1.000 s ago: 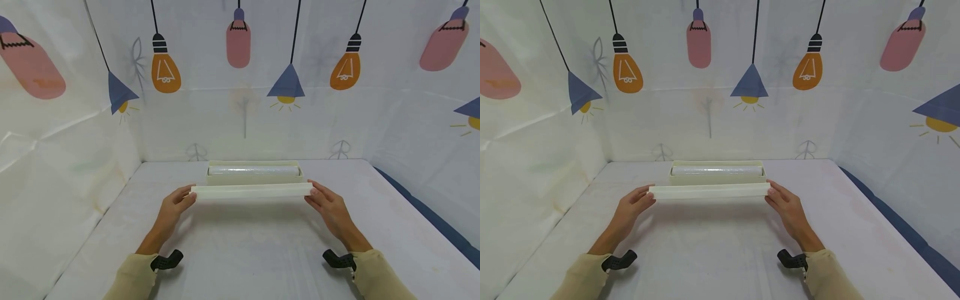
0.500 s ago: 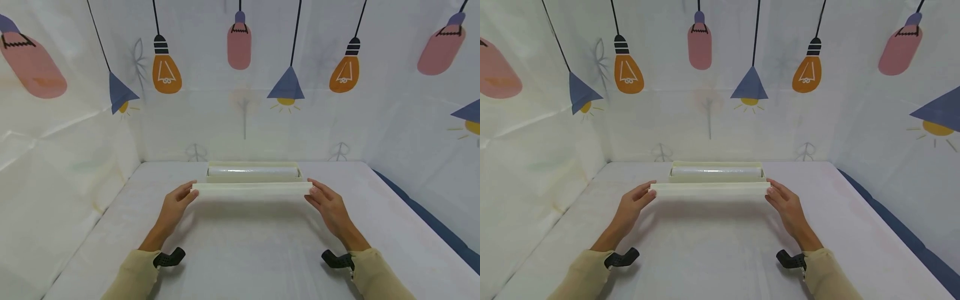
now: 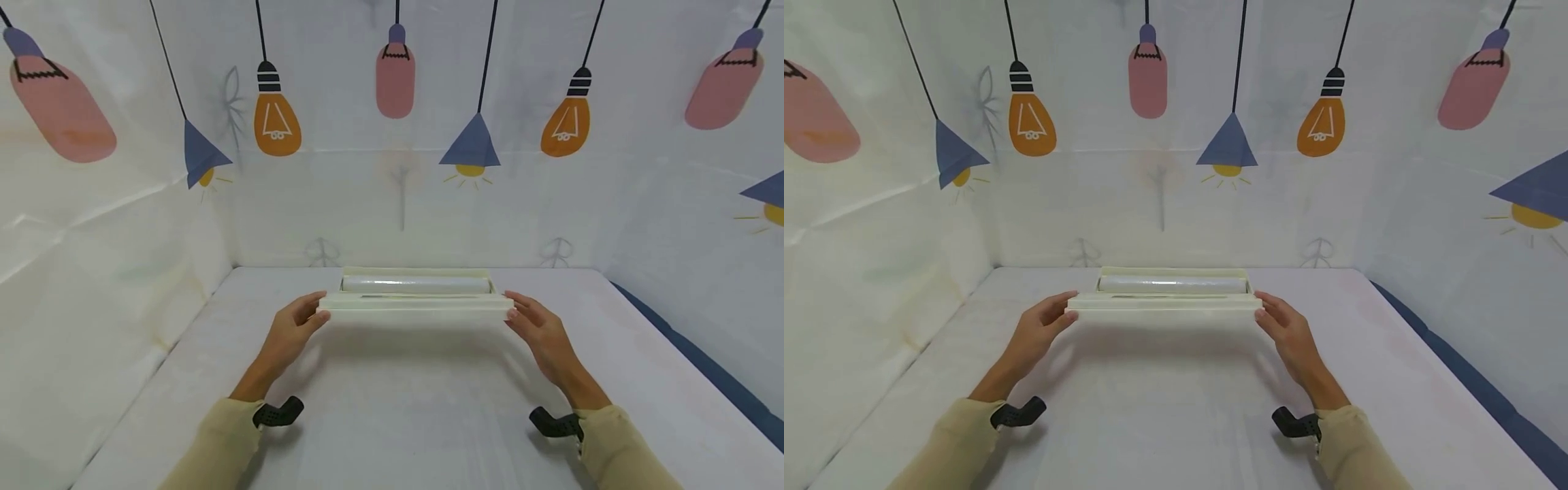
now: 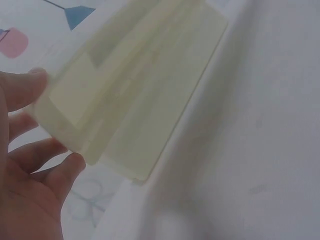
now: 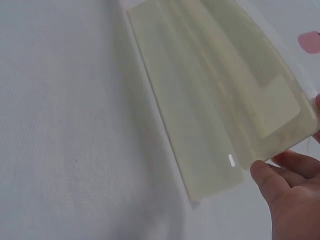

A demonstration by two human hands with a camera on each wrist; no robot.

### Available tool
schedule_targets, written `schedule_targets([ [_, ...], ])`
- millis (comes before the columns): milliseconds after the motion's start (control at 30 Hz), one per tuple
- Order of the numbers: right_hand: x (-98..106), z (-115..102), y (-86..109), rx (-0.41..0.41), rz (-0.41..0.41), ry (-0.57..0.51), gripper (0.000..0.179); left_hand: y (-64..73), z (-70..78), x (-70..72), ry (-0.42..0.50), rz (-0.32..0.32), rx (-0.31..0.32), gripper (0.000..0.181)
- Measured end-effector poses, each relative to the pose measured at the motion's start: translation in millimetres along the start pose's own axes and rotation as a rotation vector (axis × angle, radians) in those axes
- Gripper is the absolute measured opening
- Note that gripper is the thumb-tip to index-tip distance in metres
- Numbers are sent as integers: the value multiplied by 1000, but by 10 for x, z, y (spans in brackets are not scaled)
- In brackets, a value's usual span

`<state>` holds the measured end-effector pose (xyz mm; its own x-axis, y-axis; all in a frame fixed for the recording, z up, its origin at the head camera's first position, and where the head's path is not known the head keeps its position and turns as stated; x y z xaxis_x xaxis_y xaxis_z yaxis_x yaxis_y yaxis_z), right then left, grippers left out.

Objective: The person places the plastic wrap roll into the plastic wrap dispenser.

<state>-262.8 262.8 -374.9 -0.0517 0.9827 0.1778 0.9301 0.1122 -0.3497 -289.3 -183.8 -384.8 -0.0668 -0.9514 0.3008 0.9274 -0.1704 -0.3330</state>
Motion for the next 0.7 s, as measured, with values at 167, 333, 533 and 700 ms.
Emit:
schedule_targets([
  [167,-2,7,-32,30,8,0,48,-45,26,-19,-71,-27,-12,54],
  [333,-5,7,-76,20,31,10,46,-99,79,-34,-167,-47,-45,55],
  [533,7,3,-111,15,41,-38,41,-174,91,-59,-230,-44,-105,56],
  [700,44,15,-130,11,24,-48,42,-241,90,-88,-240,-35,-114,55],
])
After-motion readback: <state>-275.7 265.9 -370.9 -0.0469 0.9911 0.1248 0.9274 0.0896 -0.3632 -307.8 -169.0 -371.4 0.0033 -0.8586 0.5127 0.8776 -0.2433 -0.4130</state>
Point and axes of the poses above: each hand's wrist, its own y-axis away from the middle knuckle, its own x-axis out of the back of the hand, z = x × y, the point moved 3 cm from there along -y, towards the middle knuckle
